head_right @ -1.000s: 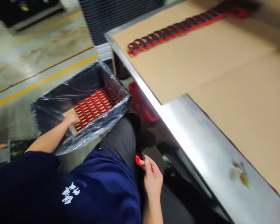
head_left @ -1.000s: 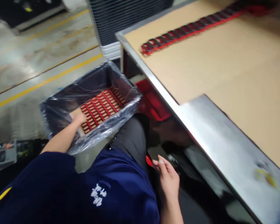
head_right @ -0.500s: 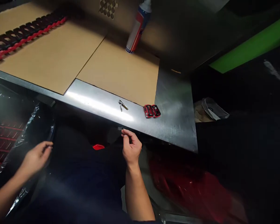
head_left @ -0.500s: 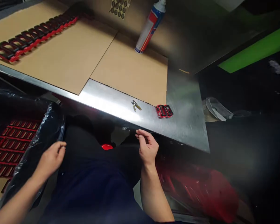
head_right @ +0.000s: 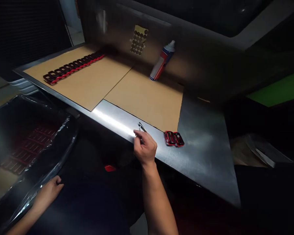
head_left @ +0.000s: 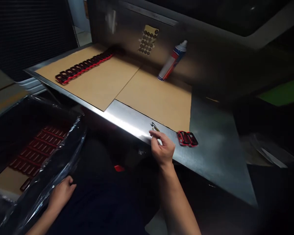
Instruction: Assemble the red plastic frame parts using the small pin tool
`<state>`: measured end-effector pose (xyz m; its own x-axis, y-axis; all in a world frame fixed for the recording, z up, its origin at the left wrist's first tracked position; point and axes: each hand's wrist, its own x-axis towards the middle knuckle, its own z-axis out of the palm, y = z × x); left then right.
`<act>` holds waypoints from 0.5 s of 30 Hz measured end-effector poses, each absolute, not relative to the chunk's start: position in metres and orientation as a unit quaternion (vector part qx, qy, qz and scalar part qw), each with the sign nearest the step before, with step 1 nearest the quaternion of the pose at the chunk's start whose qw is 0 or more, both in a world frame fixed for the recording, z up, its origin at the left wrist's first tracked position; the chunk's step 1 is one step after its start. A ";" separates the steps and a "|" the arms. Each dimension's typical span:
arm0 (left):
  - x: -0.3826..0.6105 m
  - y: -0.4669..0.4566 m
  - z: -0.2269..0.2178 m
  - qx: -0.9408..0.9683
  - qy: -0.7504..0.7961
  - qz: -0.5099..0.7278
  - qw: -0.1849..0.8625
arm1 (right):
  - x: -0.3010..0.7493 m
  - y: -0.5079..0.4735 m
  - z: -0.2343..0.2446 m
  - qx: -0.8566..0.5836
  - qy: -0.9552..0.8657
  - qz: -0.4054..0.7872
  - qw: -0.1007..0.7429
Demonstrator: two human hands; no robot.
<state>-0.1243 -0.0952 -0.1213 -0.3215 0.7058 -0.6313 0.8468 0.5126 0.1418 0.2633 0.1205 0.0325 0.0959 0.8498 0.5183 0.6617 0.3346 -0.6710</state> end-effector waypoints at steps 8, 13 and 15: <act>-0.127 -0.114 -0.083 0.419 0.822 -0.144 0.357 | 0.261 0.153 0.022 -0.611 -0.623 0.163 0.459; -0.141 -0.123 -0.059 0.380 0.799 -0.137 0.445 | 0.261 0.146 0.022 -0.600 -0.639 0.096 0.471; -0.138 -0.112 -0.071 0.336 0.786 -0.114 0.507 | 0.261 0.145 0.021 -0.607 -0.630 0.096 0.474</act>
